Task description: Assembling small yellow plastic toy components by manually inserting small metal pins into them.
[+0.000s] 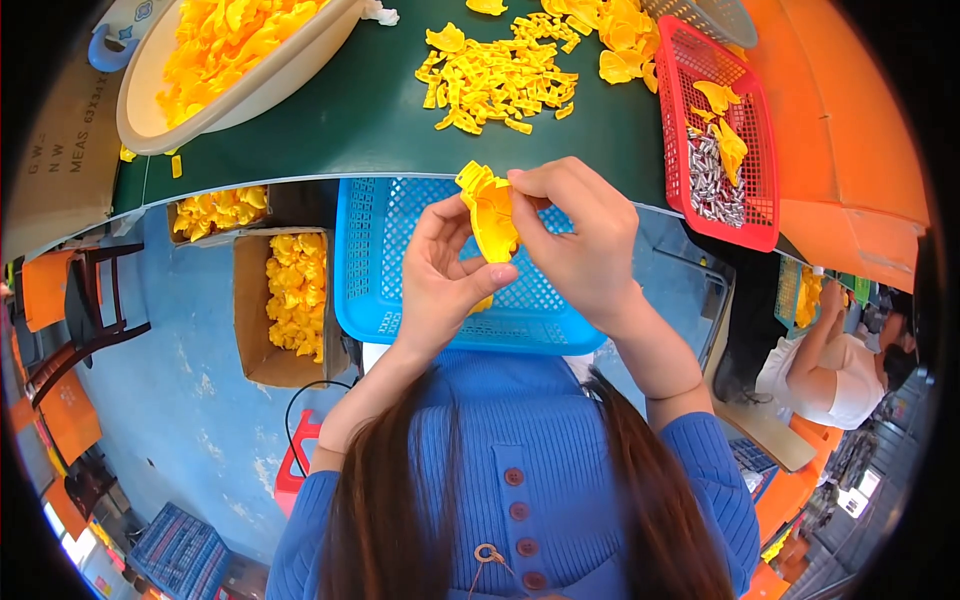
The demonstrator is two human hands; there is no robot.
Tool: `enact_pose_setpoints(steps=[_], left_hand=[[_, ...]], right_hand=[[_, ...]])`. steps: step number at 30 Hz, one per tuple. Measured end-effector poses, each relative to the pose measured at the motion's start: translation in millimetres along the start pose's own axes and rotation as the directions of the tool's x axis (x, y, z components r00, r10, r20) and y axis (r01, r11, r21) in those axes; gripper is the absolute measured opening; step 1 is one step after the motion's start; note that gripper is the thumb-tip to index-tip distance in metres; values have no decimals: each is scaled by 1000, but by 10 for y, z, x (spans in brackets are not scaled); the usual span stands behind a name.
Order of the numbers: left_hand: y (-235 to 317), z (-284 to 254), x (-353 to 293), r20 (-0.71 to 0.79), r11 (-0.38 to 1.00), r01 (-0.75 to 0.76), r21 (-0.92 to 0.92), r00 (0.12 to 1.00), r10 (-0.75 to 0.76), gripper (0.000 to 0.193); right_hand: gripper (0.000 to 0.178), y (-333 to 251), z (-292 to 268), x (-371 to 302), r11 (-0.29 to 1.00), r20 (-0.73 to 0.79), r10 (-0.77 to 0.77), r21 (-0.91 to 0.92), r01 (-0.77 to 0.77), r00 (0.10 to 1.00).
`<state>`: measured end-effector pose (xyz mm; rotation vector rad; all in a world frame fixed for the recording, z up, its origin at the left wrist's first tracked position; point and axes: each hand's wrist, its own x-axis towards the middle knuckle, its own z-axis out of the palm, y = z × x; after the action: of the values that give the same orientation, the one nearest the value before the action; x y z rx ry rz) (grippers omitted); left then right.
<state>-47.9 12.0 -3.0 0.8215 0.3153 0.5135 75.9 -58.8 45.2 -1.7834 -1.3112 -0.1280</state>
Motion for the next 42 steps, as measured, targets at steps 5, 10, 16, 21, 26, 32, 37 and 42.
enact_pose_setpoints(steps=[5, 10, 16, 21, 26, 32, 37, 42], left_hand=[[-8, -6, 2, -12, 999, -28, 30, 1000, 28, 63], [0, -11, 1, -57, 998, 0, 70, 998, 4, 61], [10, 9, -10, -62, 992, -5, 123, 998, 13, 63], [-19, -14, -5, -70, 992, -8, 124, 997, 17, 61], [41, -34, 10, -11, 991, 18, 134, 1000, -17, 57], [125, -115, 68, 51, 983, 51, 174, 997, -61, 52], [76, -306, 58, 161, 830, -351, 433, 936, 313, 45], [140, -330, 104, 329, 798, -470, 377, 873, 359, 58]], right_hand=[[12, -7, 21, 3, 995, 17, 82, 62, -83, 996], [10, 48, 73, -42, 962, 49, 190, 189, -196, 980], [8, 70, 68, -64, 992, 5, 76, 101, -76, 997], [6, 101, 7, -36, 970, 127, 110, 201, -134, 986], [22, 317, -139, -38, 722, 415, 371, 435, -539, 831], [41, 379, -171, 19, 511, 593, 302, 561, -651, 747], [43, 301, -205, 56, 389, 666, 349, 538, -748, 659], [39, 240, -109, 27, 7, 747, 400, 577, -817, 531]])
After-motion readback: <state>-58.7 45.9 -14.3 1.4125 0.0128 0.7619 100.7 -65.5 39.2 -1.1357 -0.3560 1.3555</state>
